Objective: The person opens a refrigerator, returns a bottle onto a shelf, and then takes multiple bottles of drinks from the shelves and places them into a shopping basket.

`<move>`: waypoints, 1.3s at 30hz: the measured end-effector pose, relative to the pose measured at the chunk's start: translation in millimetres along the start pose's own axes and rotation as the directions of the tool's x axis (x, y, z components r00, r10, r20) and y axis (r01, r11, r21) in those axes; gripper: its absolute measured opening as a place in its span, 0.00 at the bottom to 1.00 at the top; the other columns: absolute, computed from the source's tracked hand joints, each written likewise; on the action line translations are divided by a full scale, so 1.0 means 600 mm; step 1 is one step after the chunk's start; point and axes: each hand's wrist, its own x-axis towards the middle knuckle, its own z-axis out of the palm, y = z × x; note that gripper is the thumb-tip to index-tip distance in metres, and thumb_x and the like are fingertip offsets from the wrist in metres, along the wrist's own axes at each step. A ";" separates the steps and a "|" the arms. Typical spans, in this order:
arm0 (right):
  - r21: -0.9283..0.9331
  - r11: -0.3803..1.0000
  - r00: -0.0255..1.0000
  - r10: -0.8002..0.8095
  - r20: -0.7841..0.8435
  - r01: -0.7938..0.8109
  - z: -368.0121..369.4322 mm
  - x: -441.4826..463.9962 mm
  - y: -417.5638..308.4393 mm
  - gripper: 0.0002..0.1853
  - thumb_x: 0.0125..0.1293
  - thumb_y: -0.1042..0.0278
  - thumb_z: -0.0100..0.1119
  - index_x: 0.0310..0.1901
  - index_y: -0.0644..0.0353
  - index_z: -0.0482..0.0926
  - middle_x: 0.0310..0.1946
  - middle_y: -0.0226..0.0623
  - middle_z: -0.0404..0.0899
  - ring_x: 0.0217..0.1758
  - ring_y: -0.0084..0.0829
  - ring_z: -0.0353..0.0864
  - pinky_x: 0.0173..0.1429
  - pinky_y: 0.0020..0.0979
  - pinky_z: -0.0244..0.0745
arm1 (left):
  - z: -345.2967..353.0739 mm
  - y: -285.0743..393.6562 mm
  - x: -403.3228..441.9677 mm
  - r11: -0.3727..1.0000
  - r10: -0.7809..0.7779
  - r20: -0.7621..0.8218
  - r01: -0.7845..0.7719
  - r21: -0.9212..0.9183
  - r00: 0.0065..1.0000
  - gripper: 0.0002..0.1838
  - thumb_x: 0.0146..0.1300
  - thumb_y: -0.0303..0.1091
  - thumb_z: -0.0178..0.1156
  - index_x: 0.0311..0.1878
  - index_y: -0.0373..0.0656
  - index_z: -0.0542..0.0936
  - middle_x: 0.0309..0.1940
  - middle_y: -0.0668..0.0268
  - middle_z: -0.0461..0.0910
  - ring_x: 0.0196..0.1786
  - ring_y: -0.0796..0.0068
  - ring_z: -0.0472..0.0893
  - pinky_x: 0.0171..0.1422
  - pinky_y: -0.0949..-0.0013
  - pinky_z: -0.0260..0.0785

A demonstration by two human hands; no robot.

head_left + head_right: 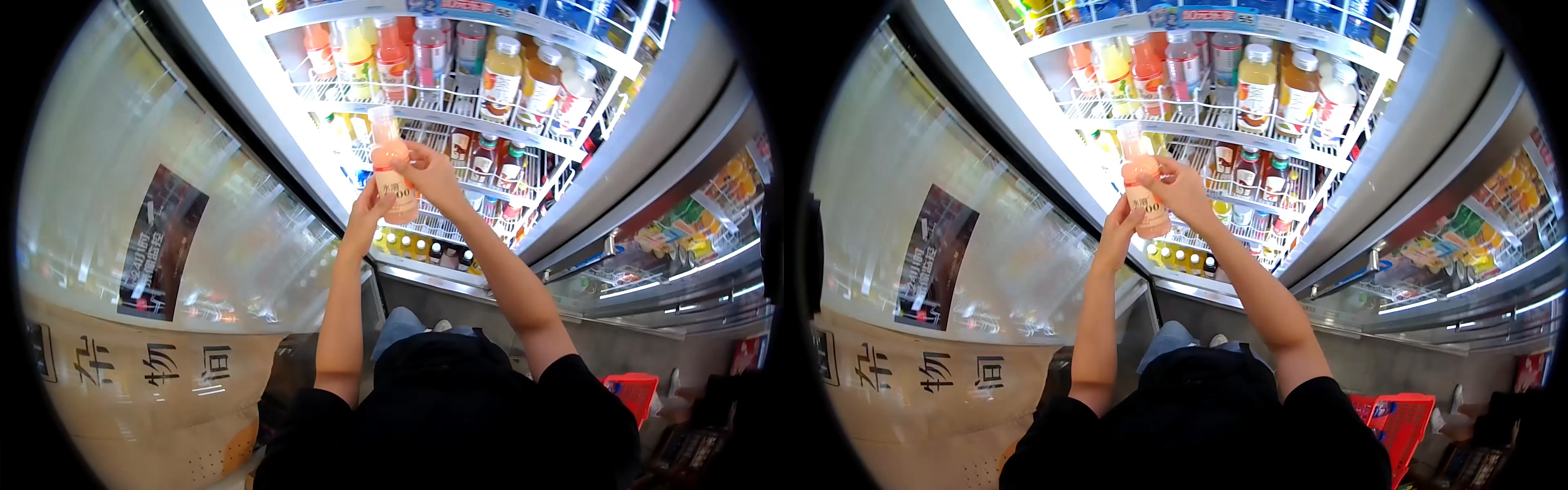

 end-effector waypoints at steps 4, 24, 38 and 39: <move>0.027 0.998 0.995 0.060 0.077 -0.062 -0.034 -0.053 0.005 0.30 0.67 0.56 0.64 0.66 0.63 0.71 0.48 0.37 0.83 0.44 0.21 0.80 0.43 0.23 0.78 | 0.027 -0.008 -0.028 1.000 0.015 0.016 -0.015 -0.023 1.000 0.31 0.69 0.38 0.60 0.71 0.37 0.64 0.60 0.62 0.75 0.61 0.74 0.74 0.67 0.69 0.64; 0.183 0.943 0.958 0.287 -0.026 -0.277 0.016 -0.354 0.049 0.30 0.71 0.57 0.59 0.69 0.64 0.67 0.58 0.39 0.77 0.59 0.29 0.76 0.63 0.33 0.71 | 0.037 -0.098 -0.212 0.949 -0.220 0.176 0.252 -0.190 0.960 0.26 0.75 0.45 0.46 0.72 0.45 0.66 0.65 0.68 0.71 0.66 0.74 0.70 0.66 0.63 0.63; 0.252 0.945 0.928 0.273 -0.255 -0.209 -0.009 -0.625 0.068 0.35 0.69 0.65 0.62 0.73 0.64 0.59 0.65 0.45 0.71 0.67 0.34 0.71 0.68 0.37 0.68 | 0.125 -0.144 -0.394 0.908 -0.303 0.414 0.391 -0.147 0.858 0.29 0.73 0.33 0.53 0.74 0.42 0.60 0.63 0.64 0.71 0.60 0.75 0.74 0.64 0.66 0.68; 0.268 0.941 0.926 0.277 -0.255 -0.208 -0.010 -0.637 0.074 0.35 0.69 0.65 0.62 0.73 0.64 0.59 0.65 0.45 0.71 0.67 0.34 0.71 0.68 0.37 0.67 | 0.131 -0.147 -0.404 0.910 -0.306 0.400 0.389 -0.143 0.864 0.29 0.73 0.33 0.53 0.75 0.42 0.60 0.63 0.64 0.71 0.60 0.75 0.74 0.64 0.66 0.68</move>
